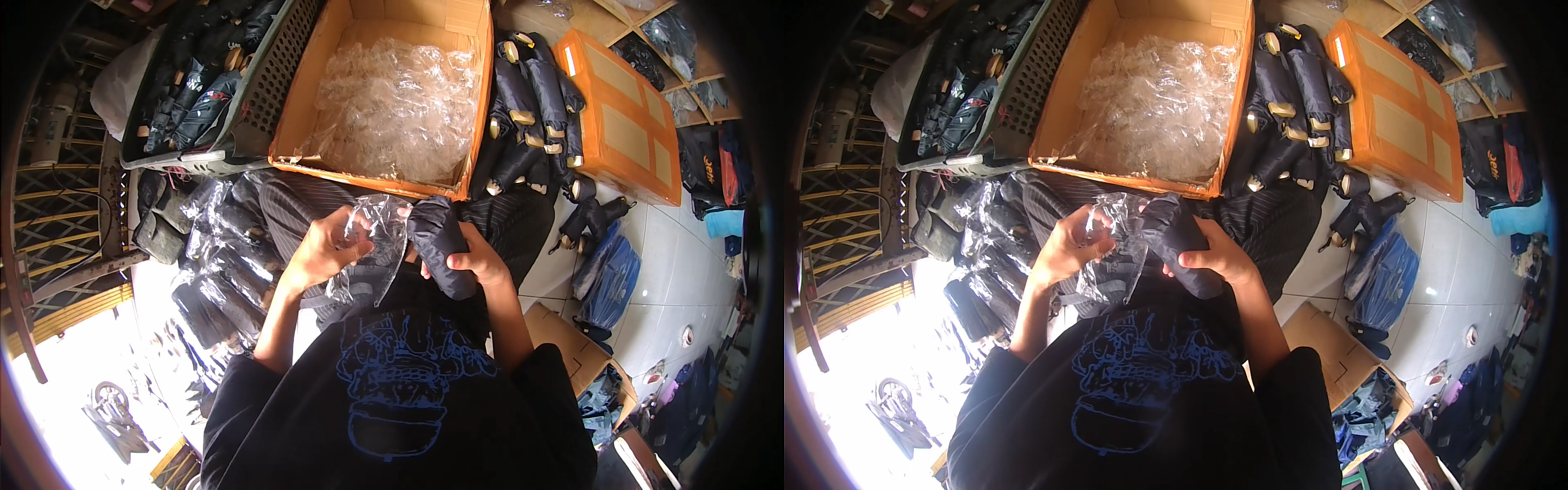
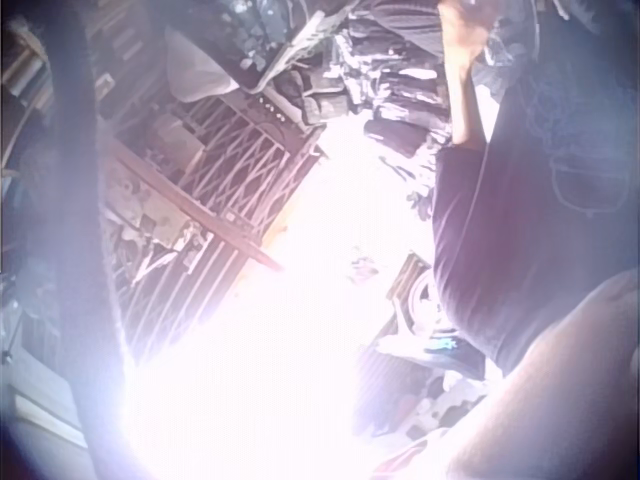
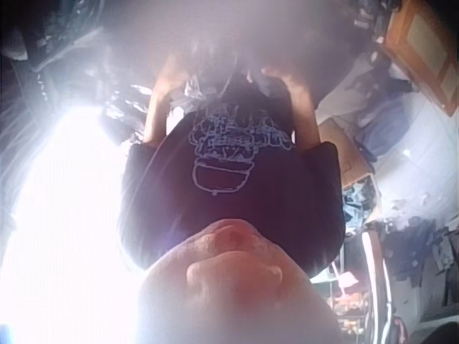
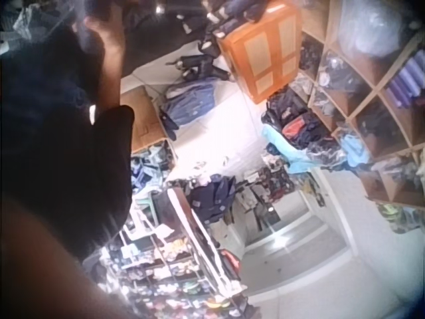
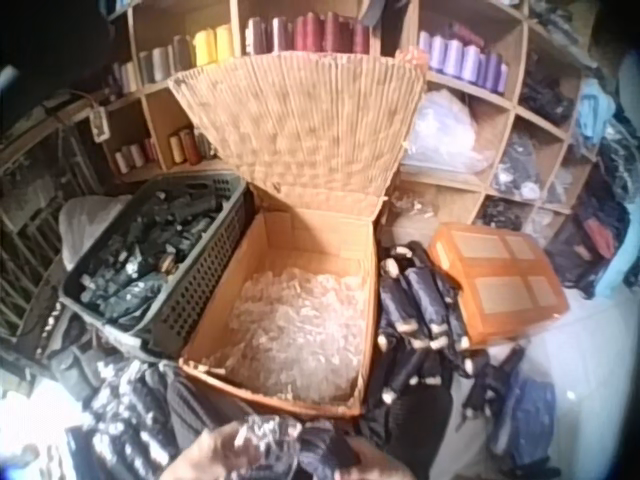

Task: The person repeatedly picks up small black fabric pouches, wraps each one in a clear plastic bag, and places the wrapped items into a cardboard box filled with bubble wrap. The person handles the pouches one at a time throughout the clip.

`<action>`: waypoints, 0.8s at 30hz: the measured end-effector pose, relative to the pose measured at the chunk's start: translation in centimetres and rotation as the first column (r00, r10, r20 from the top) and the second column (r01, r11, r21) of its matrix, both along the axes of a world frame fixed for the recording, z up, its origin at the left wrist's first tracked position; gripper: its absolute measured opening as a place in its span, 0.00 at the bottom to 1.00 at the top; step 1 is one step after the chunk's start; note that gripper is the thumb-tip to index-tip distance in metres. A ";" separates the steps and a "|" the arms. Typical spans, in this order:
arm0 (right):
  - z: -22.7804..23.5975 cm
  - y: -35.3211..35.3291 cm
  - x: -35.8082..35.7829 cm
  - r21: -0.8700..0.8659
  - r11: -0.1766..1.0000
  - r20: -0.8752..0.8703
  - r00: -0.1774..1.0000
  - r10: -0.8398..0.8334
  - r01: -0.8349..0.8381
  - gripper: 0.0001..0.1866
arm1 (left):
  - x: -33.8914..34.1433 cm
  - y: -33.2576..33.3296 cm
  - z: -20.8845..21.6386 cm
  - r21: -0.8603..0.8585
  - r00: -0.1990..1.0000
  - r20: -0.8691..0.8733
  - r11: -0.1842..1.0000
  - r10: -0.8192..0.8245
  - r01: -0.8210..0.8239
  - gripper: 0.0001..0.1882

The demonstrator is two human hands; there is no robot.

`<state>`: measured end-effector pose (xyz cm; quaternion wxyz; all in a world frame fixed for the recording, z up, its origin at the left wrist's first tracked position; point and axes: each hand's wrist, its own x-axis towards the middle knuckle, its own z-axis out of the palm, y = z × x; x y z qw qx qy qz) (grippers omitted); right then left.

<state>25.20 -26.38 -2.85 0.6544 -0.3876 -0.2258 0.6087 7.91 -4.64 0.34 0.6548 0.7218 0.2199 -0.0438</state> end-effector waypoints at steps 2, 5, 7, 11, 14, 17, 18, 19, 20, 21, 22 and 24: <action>-0.1 0.0 -0.2 -0.022 0.999 -0.027 0.999 -0.038 0.038 0.42 | 0.1 0.2 0.5 0.017 1.000 0.005 0.999 -0.027 0.027 0.13; -0.2 -0.1 -0.3 -0.011 0.992 -0.078 0.989 -0.126 0.126 0.42 | 0.3 0.8 1.2 0.066 0.994 -0.011 0.992 -0.105 0.105 0.12; 0.1 0.1 -0.4 0.008 0.985 -0.075 0.982 -0.171 0.172 0.40 | 0.2 0.9 0.9 0.012 0.994 -0.019 0.994 -0.107 0.107 0.13; -0.8 -0.3 -0.3 0.008 0.984 -0.052 0.982 -0.179 0.180 0.39 | 0.2 1.4 1.7 0.067 0.982 -0.115 0.985 -0.150 0.159 0.13; -0.5 -0.7 -0.3 -0.012 0.989 -0.034 0.988 -0.147 0.147 0.37 | 0.1 1.5 1.4 0.123 0.981 -0.104 0.977 -0.161 0.173 0.11; 0.5 -0.8 0.2 -0.088 0.994 0.047 0.997 -0.063 0.067 0.35 | 0.2 1.6 2.4 0.182 0.978 -0.074 0.961 -0.197 0.207 0.10; 0.7 -0.7 0.2 -0.104 0.991 0.072 0.994 -0.077 0.084 0.35 | 0.3 1.7 2.6 0.204 0.972 -0.077 0.951 -0.222 0.233 0.10; 0.9 -0.6 0.2 -0.119 0.988 0.098 0.991 -0.089 0.101 0.36 | 0.4 1.8 2.6 0.225 0.966 -0.082 0.939 -0.246 0.259 0.09; 1.0 -0.5 0.1 -0.133 0.984 0.124 0.987 -0.101 0.118 0.36 | 0.2 1.9 2.4 0.207 0.960 -0.085 0.938 -0.265 0.278 0.09; 0.5 -0.9 0.3 -0.122 0.986 0.086 0.991 -0.102 0.112 0.37 | -0.1 2.2 1.9 0.190 0.955 -0.086 0.936 -0.284 0.296 0.09; -0.3 -1.5 0.7 -0.110 0.988 0.049 0.994 -0.102 0.106 0.38 | -0.3 2.5 1.6 0.172 0.949 -0.086 0.934 -0.303 0.314 0.10; -0.6 -2.1 1.1 -0.063 0.984 -0.019 0.986 -0.165 0.164 0.41 | -0.9 3.4 1.8 0.201 0.939 -0.091 0.917 -0.333 0.345 0.10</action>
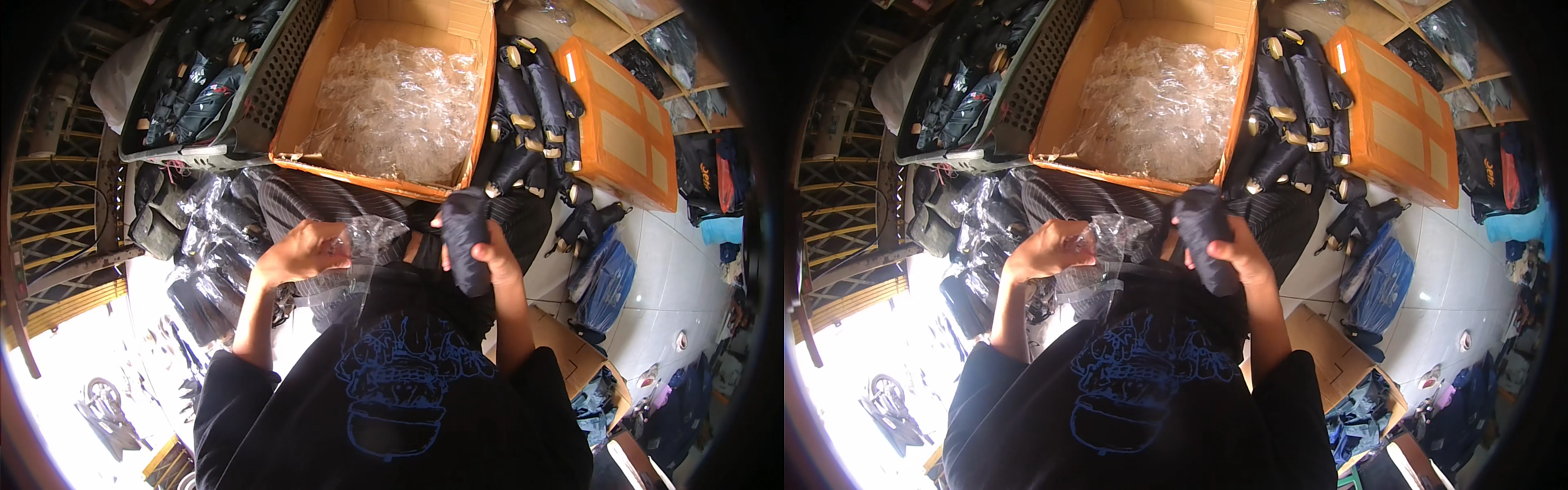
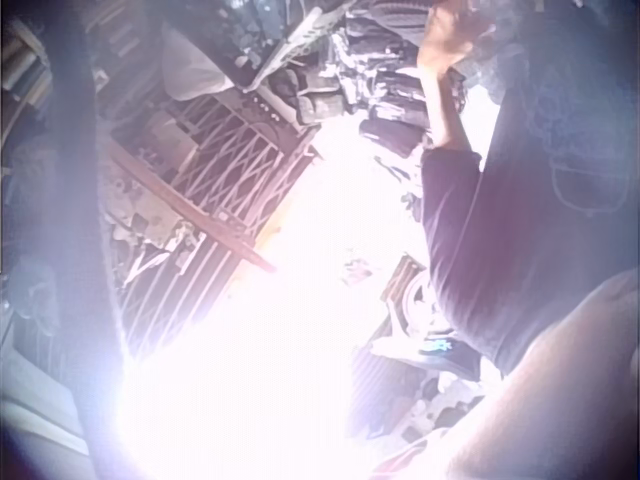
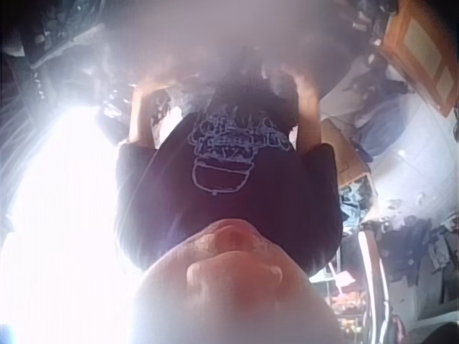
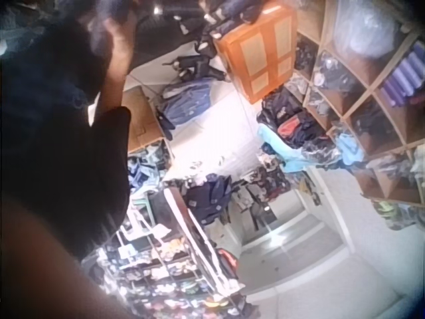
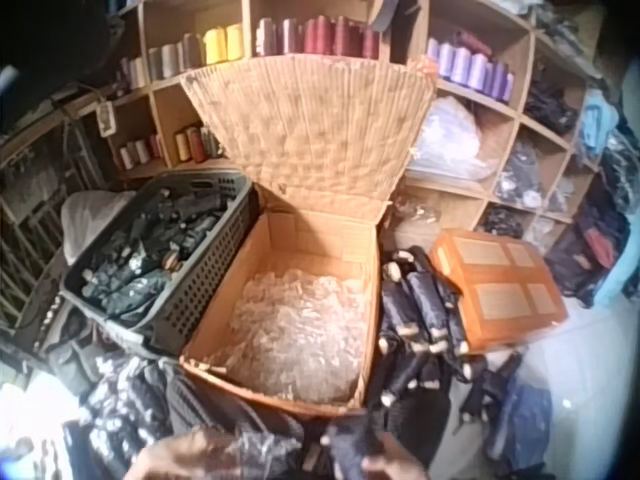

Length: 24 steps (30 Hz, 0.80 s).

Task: The person repeatedly picks up small black fabric pouches, wraps each one in a clear plastic bag, and places the wrapped items into a cardboard box filled with bubble wrap. The person handles the pouches one at a time throughout the clip.

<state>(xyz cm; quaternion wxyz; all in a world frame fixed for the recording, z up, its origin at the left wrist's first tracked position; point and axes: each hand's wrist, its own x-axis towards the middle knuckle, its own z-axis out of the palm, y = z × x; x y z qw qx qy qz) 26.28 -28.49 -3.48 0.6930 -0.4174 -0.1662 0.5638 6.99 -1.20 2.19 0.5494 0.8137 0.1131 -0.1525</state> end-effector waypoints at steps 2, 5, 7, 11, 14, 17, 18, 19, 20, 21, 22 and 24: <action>0.0 -0.6 0.7 0.082 0.992 -0.039 0.995 -0.094 0.097 0.44 | -0.2 0.2 0.4 0.012 1.000 0.001 1.000 -0.008 0.008 0.10; 0.8 -0.4 1.0 0.082 0.990 -0.057 0.992 0.116 -0.112 0.48 | 0.5 -0.5 1.3 0.022 1.000 0.012 1.000 0.004 -0.005 0.11; 1.9 0.6 0.3 0.040 0.981 0.011 0.981 0.192 -0.192 0.47 | 1.1 -0.9 0.6 0.040 0.999 0.033 0.999 -0.027 0.026 0.11; 2.0 1.1 0.6 -0.063 0.964 0.083 0.961 0.263 -0.258 0.43 | 1.6 -1.1 0.3 0.022 0.996 0.080 0.999 -0.037 0.035 0.11; 1.4 0.8 0.6 -0.026 0.979 0.019 0.979 0.203 -0.203 0.38 | 1.7 -1.0 0.6 -0.028 0.996 0.079 0.999 -0.044 0.046 0.12; 0.3 0.3 0.4 0.017 0.987 -0.061 0.985 0.162 -0.162 0.34 | 1.7 -0.8 0.1 -0.043 0.993 0.100 0.997 -0.058 0.062 0.16; 0.5 0.5 0.4 0.009 0.986 -0.057 0.984 0.168 -0.167 0.33 | 1.7 -0.7 -0.2 -0.038 0.992 0.113 0.997 -0.060 0.065 0.18; 0.8 0.6 0.4 0.001 0.985 -0.053 0.984 0.173 -0.173 0.33 | 1.8 -0.7 -0.7 -0.059 0.983 0.181 0.998 0.004 0.007 0.21; 1.1 0.9 0.3 0.012 0.981 -0.044 0.980 0.194 -0.194 0.33 | 2.0 -0.8 -1.0 -0.084 0.966 0.247 0.995 0.069 -0.049 0.24; 1.5 1.3 0.1 0.021 0.977 -0.035 0.976 0.213 -0.213 0.32 | 2.7 -1.2 -0.5 -0.111 0.965 0.232 0.989 0.125 -0.101 0.22; 1.7 1.6 -0.1 0.029 0.972 -0.025 0.972 0.233 -0.232 0.32 | 3.1 -1.5 -0.3 -0.137 0.968 0.207 0.984 0.142 -0.115 0.20; 1.6 1.9 -0.2 0.006 0.968 -0.012 0.968 0.250 -0.250 0.33 | 3.8 -2.0 -0.1 -0.185 0.972 0.154 0.971 0.178 -0.149 0.16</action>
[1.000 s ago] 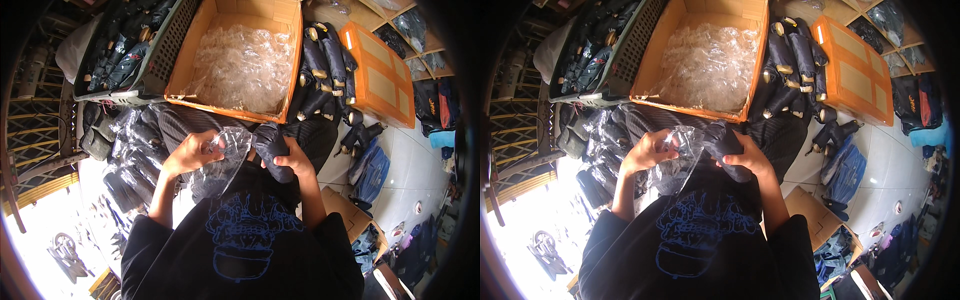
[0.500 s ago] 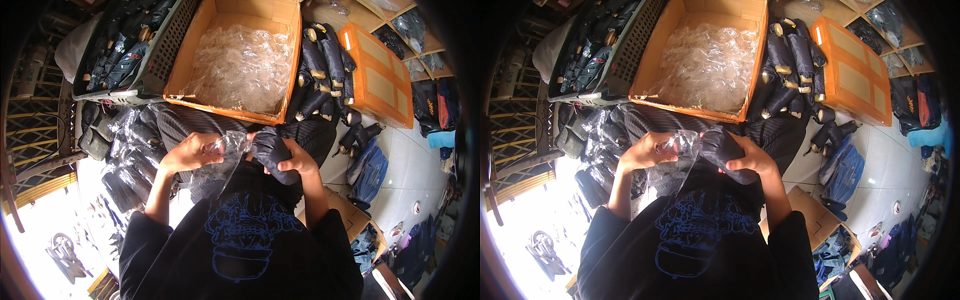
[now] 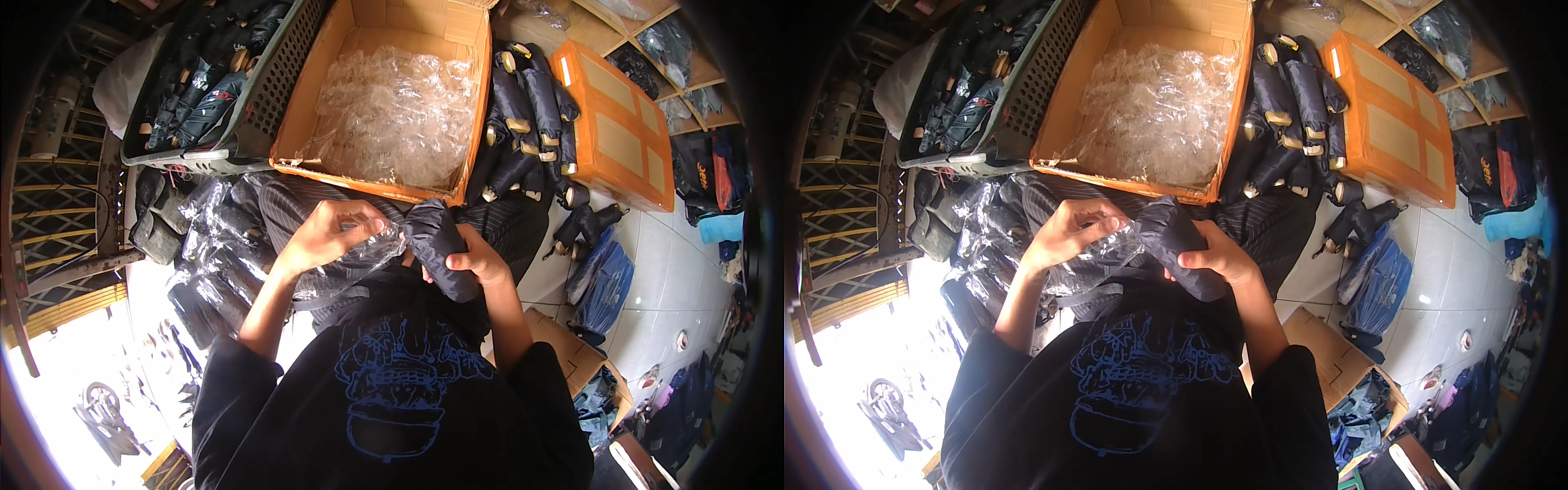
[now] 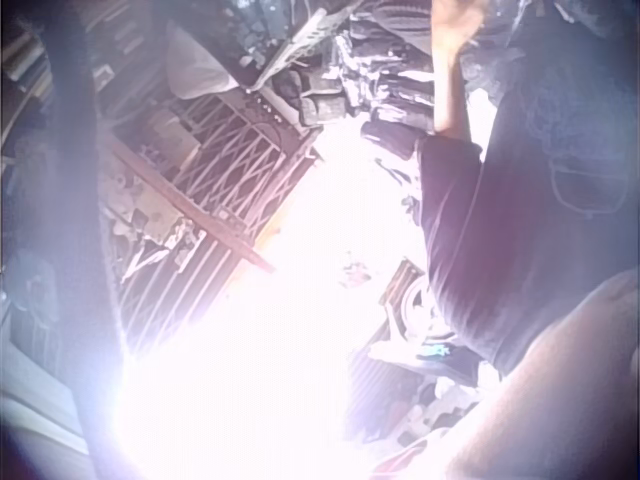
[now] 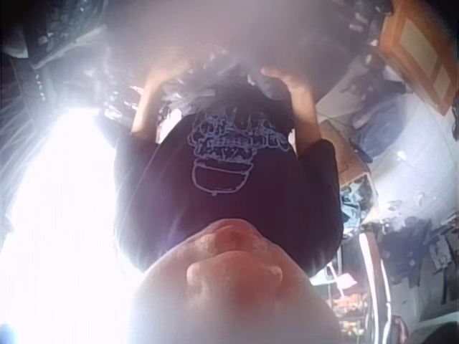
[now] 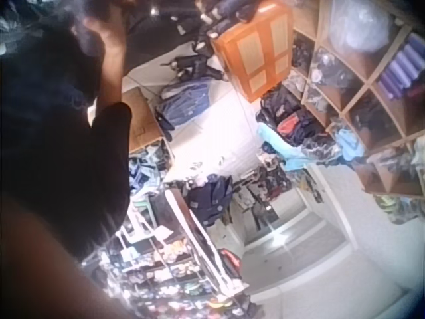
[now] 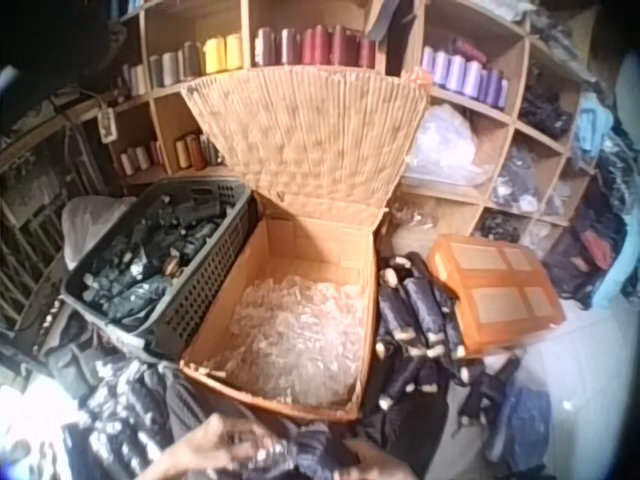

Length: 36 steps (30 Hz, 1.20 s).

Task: The person repeatedly picks up small black fabric pouches, wraps each one in a clear plastic bag, and places the wrapped items into a cardboard box filled with bubble wrap. The person handles the pouches one at a time throughout the clip.

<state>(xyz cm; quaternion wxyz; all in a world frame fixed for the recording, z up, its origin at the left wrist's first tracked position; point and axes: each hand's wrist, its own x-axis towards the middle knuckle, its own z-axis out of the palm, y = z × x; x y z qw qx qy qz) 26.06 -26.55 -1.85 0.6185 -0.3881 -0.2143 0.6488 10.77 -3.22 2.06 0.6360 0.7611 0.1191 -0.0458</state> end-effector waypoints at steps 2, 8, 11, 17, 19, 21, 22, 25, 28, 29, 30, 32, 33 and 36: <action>0.2 0.2 -0.1 -0.024 1.000 0.029 1.000 -0.012 0.013 0.33 | 0.3 -0.4 0.1 0.047 0.999 0.010 0.997 0.053 -0.053 0.13; 0.1 -0.2 -0.2 -0.027 1.000 0.036 0.999 0.006 -0.005 0.34 | 1.0 -1.9 1.6 0.048 0.974 -0.191 0.992 0.123 -0.116 0.11; -0.1 -0.6 0.0 0.008 0.999 0.017 0.999 -0.050 0.049 0.35 | 0.5 -1.9 -1.7 0.157 0.973 0.184 0.974 0.136 -0.166 0.11; 0.3 0.1 -0.3 0.075 0.992 -0.066 0.993 -0.099 0.104 0.36 | 0.4 -2.1 -0.3 0.123 0.952 -0.023 0.945 0.307 -0.302 0.11; 0.9 0.2 -0.3 0.091 0.992 -0.049 0.995 -0.083 0.087 0.36 | 0.3 -1.9 -0.5 0.138 0.946 -0.017 0.938 0.323 -0.318 0.11; 0.6 0.1 -0.1 0.081 0.994 -0.015 0.997 -0.070 0.071 0.37 | 0.2 -1.6 -0.7 0.201 0.958 0.003 0.938 0.288 -0.282 0.11; -0.3 -0.1 0.0 0.066 0.995 0.000 0.997 -0.071 0.071 0.38 | 0.2 -1.5 -0.8 0.234 0.963 0.012 0.936 0.269 -0.264 0.11; -0.1 0.1 0.0 0.039 0.993 0.008 0.994 -0.109 0.109 0.40 | 0.1 -1.8 -0.9 0.195 0.948 0.006 0.929 0.318 -0.313 0.10; 0.4 0.9 -0.5 0.083 0.974 -0.108 0.974 -0.200 0.209 0.44 | 0.3 -1.9 -1.2 0.054 0.895 0.012 0.894 0.445 -0.445 0.12; 0.2 0.9 -0.6 0.104 0.979 -0.141 0.977 -0.159 0.174 0.46 | 0.5 -1.8 -1.0 -0.105 0.857 0.048 0.856 0.512 -0.506 0.11; 0.1 0.8 -0.7 0.123 0.982 -0.172 0.978 -0.119 0.141 0.48 | 0.9 -1.7 -0.9 -0.128 0.810 0.088 0.813 0.579 -0.567 0.11; -0.4 0.6 -1.2 0.141 0.990 -0.168 0.985 0.025 -0.002 0.51 | 1.6 -0.7 -1.3 -0.137 0.717 0.189 0.741 0.671 -0.658 0.10; -0.3 0.8 -1.8 0.146 0.989 -0.163 0.985 0.057 -0.033 0.52 | 2.1 -0.6 -0.4 -0.101 0.701 0.159 0.718 0.695 -0.689 0.10; -0.5 1.3 -2.8 0.126 0.990 -0.178 0.981 0.080 -0.058 0.51 | 3.9 -0.2 0.1 -0.146 0.642 0.240 0.681 0.728 -0.717 0.10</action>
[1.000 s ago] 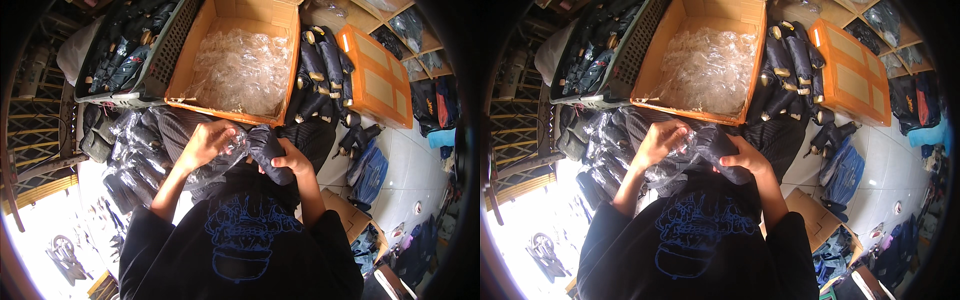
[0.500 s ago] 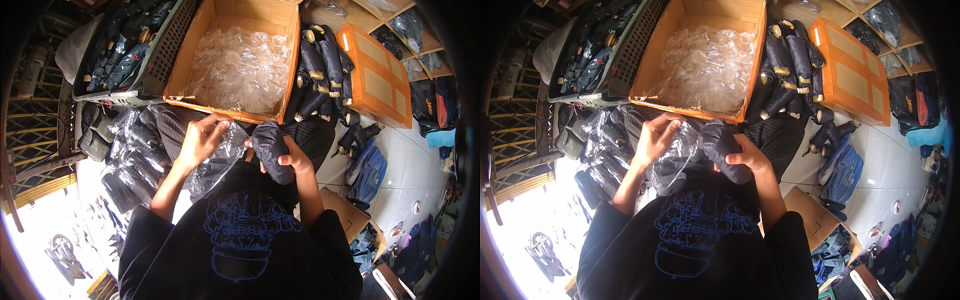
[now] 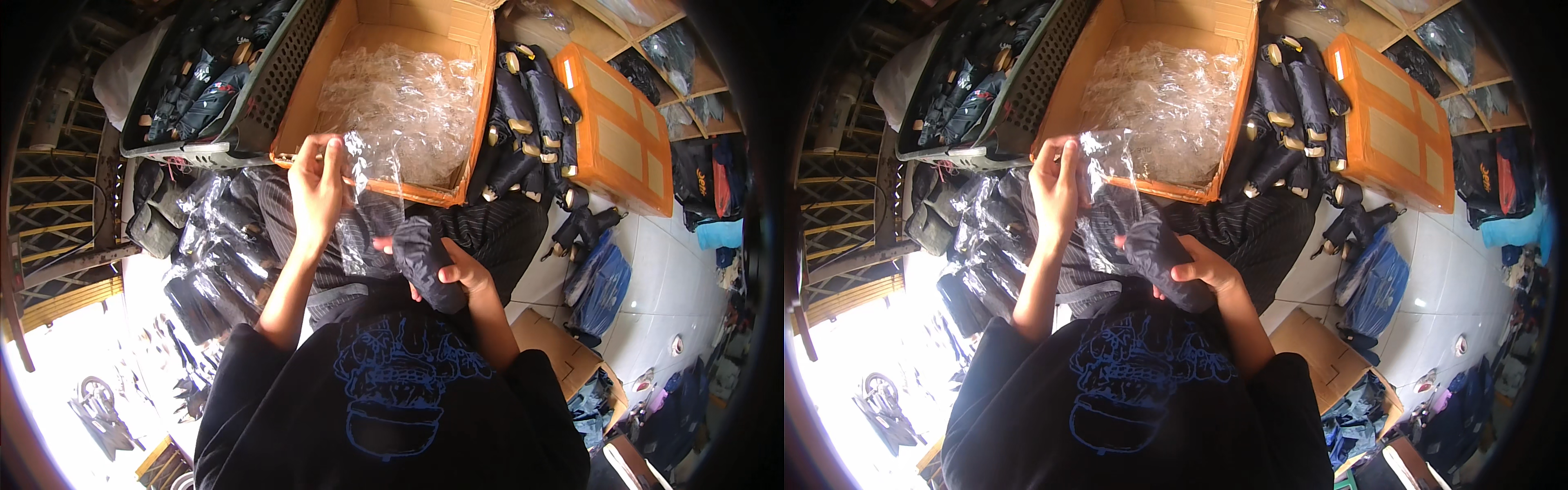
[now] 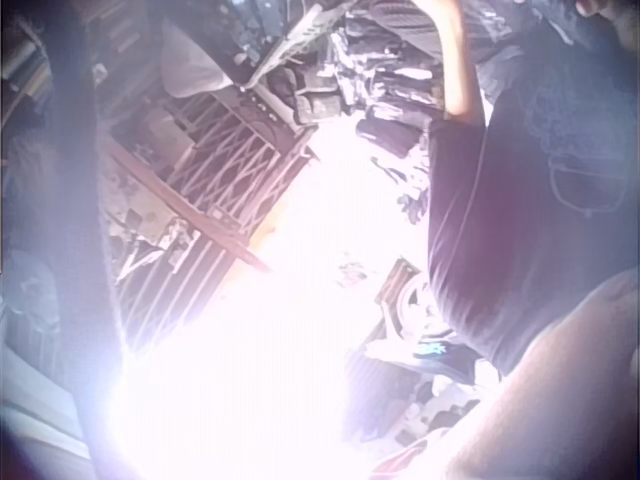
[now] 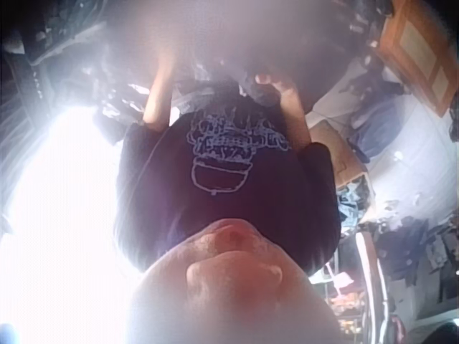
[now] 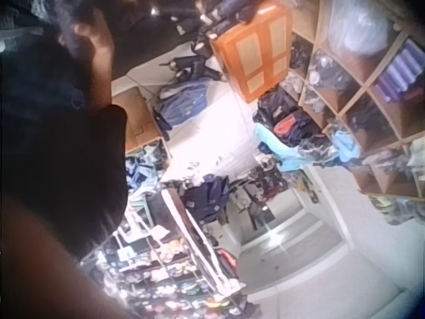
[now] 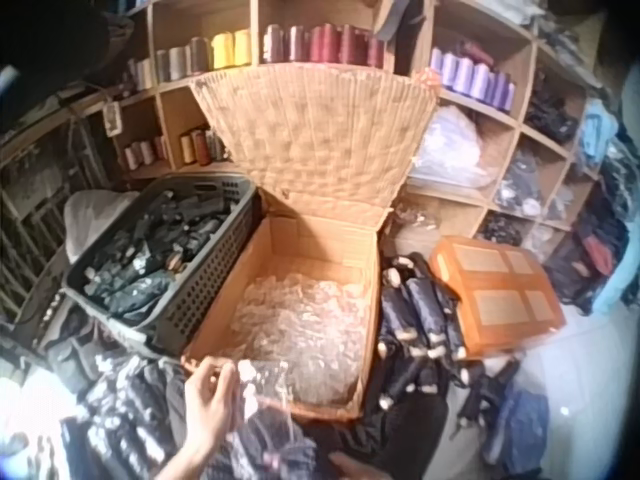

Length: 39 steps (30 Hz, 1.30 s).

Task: The person repeatedly picks up small black fabric pouches, wraps each one in a clear plastic bag, and places the wrapped items into a cardboard box filled with bubble wrap. The person handles the pouches one at a time throughout the clip.

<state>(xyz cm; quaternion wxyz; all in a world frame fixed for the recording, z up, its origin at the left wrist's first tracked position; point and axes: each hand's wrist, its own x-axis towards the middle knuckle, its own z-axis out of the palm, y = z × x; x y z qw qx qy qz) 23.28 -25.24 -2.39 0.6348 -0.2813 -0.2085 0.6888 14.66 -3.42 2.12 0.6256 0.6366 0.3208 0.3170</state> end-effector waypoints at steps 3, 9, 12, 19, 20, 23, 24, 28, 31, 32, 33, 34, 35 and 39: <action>-1.0 -0.4 0.2 -0.034 0.996 -0.006 0.997 -0.082 0.082 0.49 | 0.4 0.8 0.4 0.042 0.990 -0.137 0.999 -0.004 0.010 0.11; -1.3 -0.7 1.2 -0.016 0.958 -0.107 0.952 -0.286 0.286 0.48 | -1.2 -0.5 -0.4 0.405 0.977 -0.211 0.908 -0.018 0.104 0.36; -2.4 -1.1 1.9 -0.037 0.950 -0.083 0.946 -0.312 0.310 0.47 | -4.1 -2.9 -1.0 0.658 0.888 -0.341 0.597 -0.308 0.460 0.41; -1.9 -0.6 2.1 -0.003 0.959 -0.080 0.956 -0.282 0.283 0.46 | -5.3 -5.3 -6.4 0.728 0.911 -0.370 0.554 -0.180 0.405 0.19; -1.7 -0.5 2.0 0.013 0.955 -0.079 0.953 -0.294 0.296 0.47 | -5.1 -5.4 -7.2 0.574 0.944 -0.281 0.758 -0.173 0.310 0.15; -2.3 -1.1 1.7 0.019 0.948 -0.070 0.946 -0.316 0.318 0.51 | -3.2 -5.6 -7.6 0.030 0.997 0.066 0.999 0.040 -0.042 0.04; -2.5 -1.5 1.6 0.009 0.945 -0.067 0.943 -0.326 0.327 0.53 | -3.5 -5.0 -7.3 -0.388 0.989 0.125 0.922 0.076 -0.022 0.08; -2.0 -2.2 1.2 -0.061 0.926 -0.033 0.927 -0.375 0.372 0.49 | -3.4 -5.6 -7.9 -0.560 0.948 0.231 0.827 0.217 -0.052 0.12; -2.7 -2.1 1.0 -0.054 0.925 -0.019 0.926 -0.377 0.375 0.48 | -3.8 -6.7 -8.0 -0.561 0.963 0.220 0.828 0.157 -0.007 0.12; -2.9 -2.0 0.9 -0.051 0.925 -0.014 0.926 -0.377 0.376 0.47 | -4.0 -7.0 -8.2 -0.567 0.966 0.218 0.823 0.137 0.012 0.12; -3.1 -1.9 1.2 -0.048 0.923 -0.005 0.924 -0.383 0.383 0.46 | -4.1 -7.2 -8.3 -0.591 0.966 0.229 0.806 0.118 0.041 0.13; -3.2 -1.8 1.3 -0.052 0.915 -0.017 0.916 -0.402 0.400 0.46 | -4.4 -7.4 -8.4 -0.592 0.973 0.214 0.804 0.087 0.058 0.13; -3.3 -1.7 1.4 -0.059 0.907 -0.030 0.908 -0.419 0.417 0.45 | -4.7 -7.5 -8.5 -0.593 0.979 0.198 0.801 0.055 0.075 0.13; -2.9 -1.3 2.0 -0.067 0.880 -0.030 0.880 -0.473 0.471 0.41 | -5.3 -7.8 -8.0 -0.531 0.989 0.091 0.834 -0.117 0.148 0.17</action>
